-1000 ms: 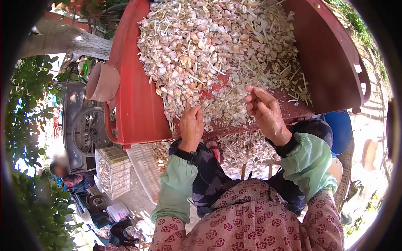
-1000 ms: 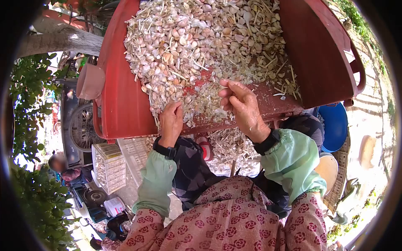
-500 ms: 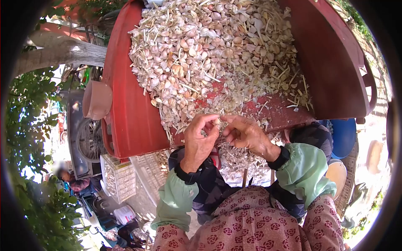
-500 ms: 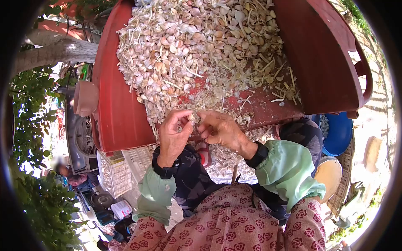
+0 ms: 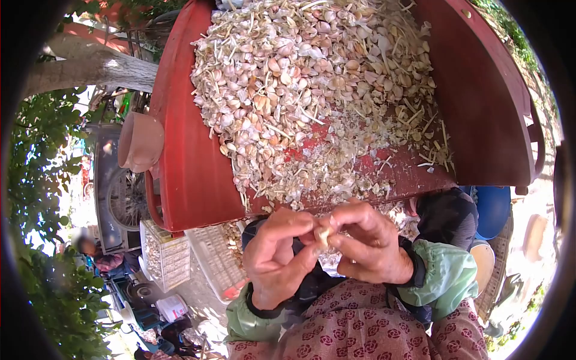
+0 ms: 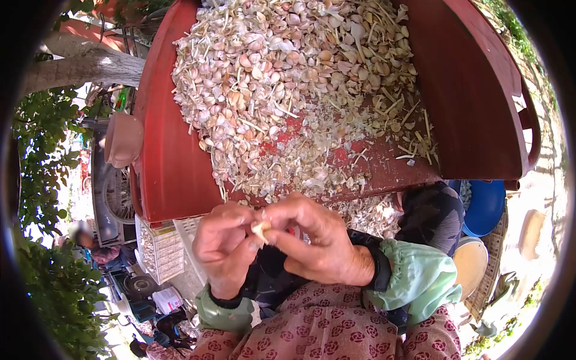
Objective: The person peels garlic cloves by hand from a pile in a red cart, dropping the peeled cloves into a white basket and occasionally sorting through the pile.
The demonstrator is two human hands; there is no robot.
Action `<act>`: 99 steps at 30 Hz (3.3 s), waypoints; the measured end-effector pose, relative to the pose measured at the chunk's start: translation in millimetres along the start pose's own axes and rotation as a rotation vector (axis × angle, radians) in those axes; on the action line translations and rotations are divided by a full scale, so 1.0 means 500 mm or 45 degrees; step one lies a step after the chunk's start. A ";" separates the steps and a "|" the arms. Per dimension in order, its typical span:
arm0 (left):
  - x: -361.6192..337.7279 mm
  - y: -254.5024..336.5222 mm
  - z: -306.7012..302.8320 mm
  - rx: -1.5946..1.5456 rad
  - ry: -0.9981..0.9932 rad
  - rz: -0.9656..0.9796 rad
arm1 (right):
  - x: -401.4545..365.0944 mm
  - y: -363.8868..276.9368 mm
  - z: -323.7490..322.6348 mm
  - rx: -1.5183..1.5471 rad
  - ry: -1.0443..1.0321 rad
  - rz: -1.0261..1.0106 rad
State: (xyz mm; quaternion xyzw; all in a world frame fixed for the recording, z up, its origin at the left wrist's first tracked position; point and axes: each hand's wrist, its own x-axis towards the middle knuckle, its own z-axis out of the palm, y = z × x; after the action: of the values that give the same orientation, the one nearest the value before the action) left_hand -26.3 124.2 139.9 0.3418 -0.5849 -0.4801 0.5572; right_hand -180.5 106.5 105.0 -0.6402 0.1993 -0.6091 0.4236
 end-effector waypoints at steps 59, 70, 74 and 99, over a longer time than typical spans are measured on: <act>0.151 -0.346 -0.176 1.820 -0.068 0.063 | -0.081 0.199 -0.066 1.036 0.273 1.093; 0.098 -0.235 -0.092 1.154 -0.020 -0.191 | -0.087 0.212 -0.059 1.173 0.379 1.099; 0.064 -0.181 -0.038 0.990 -0.271 -0.272 | -0.075 0.212 -0.058 1.241 0.163 1.118; 0.165 -0.350 -0.156 1.862 -0.083 -0.309 | 0.041 -0.162 -0.099 1.554 -0.416 0.365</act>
State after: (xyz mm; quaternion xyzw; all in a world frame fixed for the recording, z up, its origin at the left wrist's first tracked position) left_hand 14.3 -20.3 -4.6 0.6733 -0.7298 -0.0362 0.1127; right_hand -244.9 121.6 176.1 -0.3358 -0.1662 -0.4452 0.8132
